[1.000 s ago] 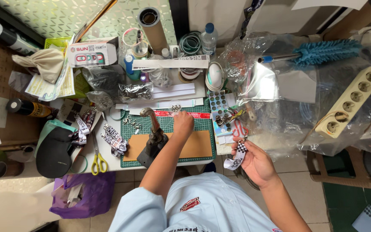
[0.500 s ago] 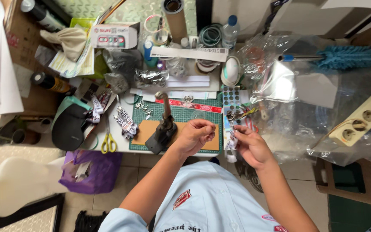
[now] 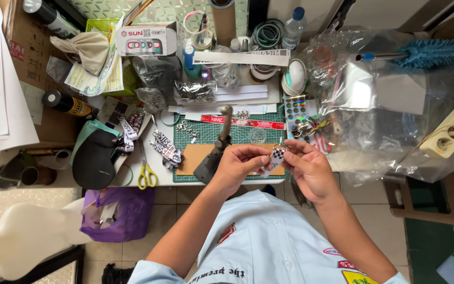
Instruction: The person assembles keychains by attaching metal rings to patterned fabric tags using a handheld crimping tool. They repeatedly pick up a tag and a ring, join them, and crimp the ring shut on a workbench with a cutting mat.
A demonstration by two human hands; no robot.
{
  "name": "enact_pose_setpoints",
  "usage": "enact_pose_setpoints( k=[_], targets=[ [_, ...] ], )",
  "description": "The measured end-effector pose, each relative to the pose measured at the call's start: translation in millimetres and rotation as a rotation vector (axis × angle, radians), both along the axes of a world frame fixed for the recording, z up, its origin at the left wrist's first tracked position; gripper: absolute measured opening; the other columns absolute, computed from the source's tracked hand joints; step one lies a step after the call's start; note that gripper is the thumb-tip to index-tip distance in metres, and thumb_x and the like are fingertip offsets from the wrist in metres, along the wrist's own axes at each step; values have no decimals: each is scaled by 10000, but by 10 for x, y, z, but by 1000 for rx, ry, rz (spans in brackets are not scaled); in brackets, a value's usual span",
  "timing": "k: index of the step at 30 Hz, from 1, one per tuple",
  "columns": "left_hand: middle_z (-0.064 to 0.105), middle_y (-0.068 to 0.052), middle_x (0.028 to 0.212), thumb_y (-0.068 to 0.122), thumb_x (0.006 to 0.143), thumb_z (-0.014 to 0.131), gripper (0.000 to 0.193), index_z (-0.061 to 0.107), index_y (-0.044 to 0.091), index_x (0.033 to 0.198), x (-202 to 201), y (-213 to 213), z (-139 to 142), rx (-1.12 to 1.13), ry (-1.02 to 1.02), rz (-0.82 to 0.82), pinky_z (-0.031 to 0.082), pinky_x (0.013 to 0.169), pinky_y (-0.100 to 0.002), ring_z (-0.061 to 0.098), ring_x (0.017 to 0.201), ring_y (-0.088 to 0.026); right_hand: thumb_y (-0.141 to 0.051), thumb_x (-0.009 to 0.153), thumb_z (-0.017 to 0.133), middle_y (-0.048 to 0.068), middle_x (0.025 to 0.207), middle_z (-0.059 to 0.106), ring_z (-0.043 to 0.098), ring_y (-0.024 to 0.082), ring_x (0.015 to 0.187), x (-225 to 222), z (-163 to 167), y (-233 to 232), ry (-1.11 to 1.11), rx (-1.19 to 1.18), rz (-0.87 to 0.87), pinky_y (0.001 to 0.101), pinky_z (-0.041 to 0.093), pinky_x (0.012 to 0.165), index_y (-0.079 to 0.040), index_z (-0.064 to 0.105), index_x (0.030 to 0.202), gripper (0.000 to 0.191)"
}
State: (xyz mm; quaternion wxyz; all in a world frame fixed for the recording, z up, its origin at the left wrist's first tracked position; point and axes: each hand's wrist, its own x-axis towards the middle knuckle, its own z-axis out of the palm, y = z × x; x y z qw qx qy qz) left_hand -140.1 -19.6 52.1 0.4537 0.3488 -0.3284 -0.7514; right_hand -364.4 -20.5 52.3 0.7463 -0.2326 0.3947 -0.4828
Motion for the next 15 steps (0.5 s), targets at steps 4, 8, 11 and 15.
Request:
enact_pose_setpoints(
  k=[4, 8, 11, 15],
  targets=[
    [723, -60, 1040, 65, 989, 718, 167, 737, -34, 1123, 131, 53, -26, -170, -57, 22, 500, 708, -223, 642, 863, -86, 41, 941, 699, 115, 1117, 706, 664, 159, 995, 254, 60, 153, 90, -113, -110, 298, 531, 892, 23, 632, 1239, 306],
    [624, -26, 1154, 32, 961, 731, 161, 735, -33, 1109, 175, 53, -59, -422, -171, 48, 468, 765, -217, 585, 978, -67, 78, 906, 707, 101, 1106, 684, 662, 145, 1024, 435, 125, 253, 177, -187, -175, 280, 541, 937, 44, 622, 1236, 342],
    [620, -20, 1174, 37, 970, 727, 140, 742, -31, 1092, 211, 51, -63, -348, -103, 12, 496, 769, -226, 598, 998, -68, 98, 896, 712, 103, 1115, 673, 658, 146, 1032, 537, 174, 363, 245, -206, -208, 275, 544, 955, 61, 618, 1243, 362],
    [723, -47, 1077, 62, 948, 730, 157, 736, -14, 1086, 244, 47, -56, -91, 21, -69, 550, 829, -244, 667, 938, -89, 98, 890, 695, 122, 1131, 692, 676, 152, 1038, 667, 213, 443, 367, -212, -258, 276, 559, 950, 67, 609, 1247, 368]
  ],
)
